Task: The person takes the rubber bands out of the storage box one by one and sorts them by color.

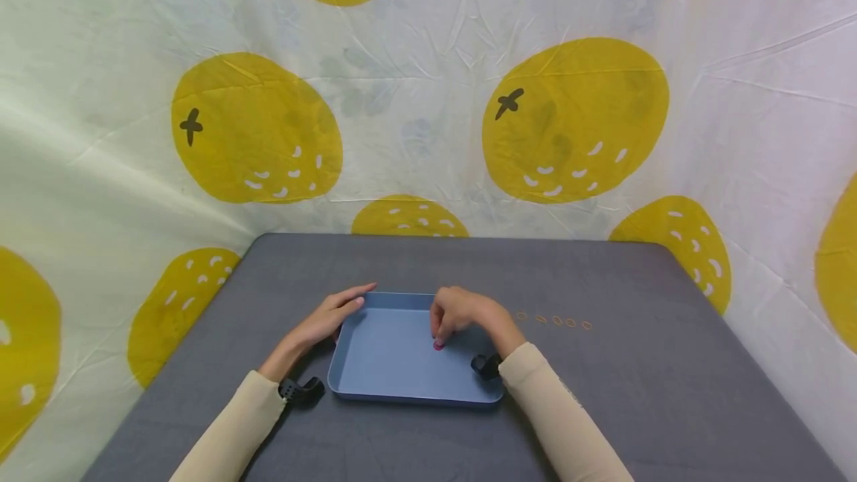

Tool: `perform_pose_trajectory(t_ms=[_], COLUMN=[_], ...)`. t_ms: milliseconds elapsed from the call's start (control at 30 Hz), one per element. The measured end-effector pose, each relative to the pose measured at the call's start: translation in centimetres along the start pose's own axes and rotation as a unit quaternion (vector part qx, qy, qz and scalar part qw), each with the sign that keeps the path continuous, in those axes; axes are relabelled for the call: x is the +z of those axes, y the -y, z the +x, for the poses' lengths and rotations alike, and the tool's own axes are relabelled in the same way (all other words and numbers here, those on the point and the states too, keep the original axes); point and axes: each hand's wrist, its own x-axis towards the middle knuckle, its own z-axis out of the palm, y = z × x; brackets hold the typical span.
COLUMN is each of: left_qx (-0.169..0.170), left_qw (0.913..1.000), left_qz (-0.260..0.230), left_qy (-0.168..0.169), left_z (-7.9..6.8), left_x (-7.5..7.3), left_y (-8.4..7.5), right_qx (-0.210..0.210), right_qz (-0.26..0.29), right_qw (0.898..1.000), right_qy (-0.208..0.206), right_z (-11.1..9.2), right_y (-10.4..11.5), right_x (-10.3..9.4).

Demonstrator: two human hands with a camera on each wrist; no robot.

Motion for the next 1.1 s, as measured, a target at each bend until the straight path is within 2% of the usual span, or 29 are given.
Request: perform_pose_trajectory(t_ms=[133, 200, 300, 800, 1100], left_qx=[-0.003, 0.0, 0.004, -0.005, 0.005], left_qw=[1.0, 0.9999, 0.9999, 0.9998, 0.9998], left_qz=[0.007, 0.01, 0.008, 0.016, 0.017], left_qy=[-0.004, -0.009, -0.007, -0.01, -0.01], left_z=[0.05, 0.39, 0.44, 0.4, 0.37], left_x=[0.07, 0.11, 0.08, 0.13, 0.09], left_y=[0.03, 0.82, 0.85, 0.86, 0.95], right_qx=[-0.011, -0.011, -0.012, -0.011, -0.015], right_qz=[0.002, -0.002, -0.006, 0.002, -0.003], right_qw=[1.0, 1.0, 1.0, 1.0, 0.999], right_qy=[0.01, 0.012, 0.012, -0.017, -0.043], right_z=[0.2, 0.25, 0.26, -0.15, -0.19], right_y=[-0.24, -0.27, -0.29, -0.01, -0.27], right_x=[0.27, 0.35, 0.41, 0.19, -0.18])
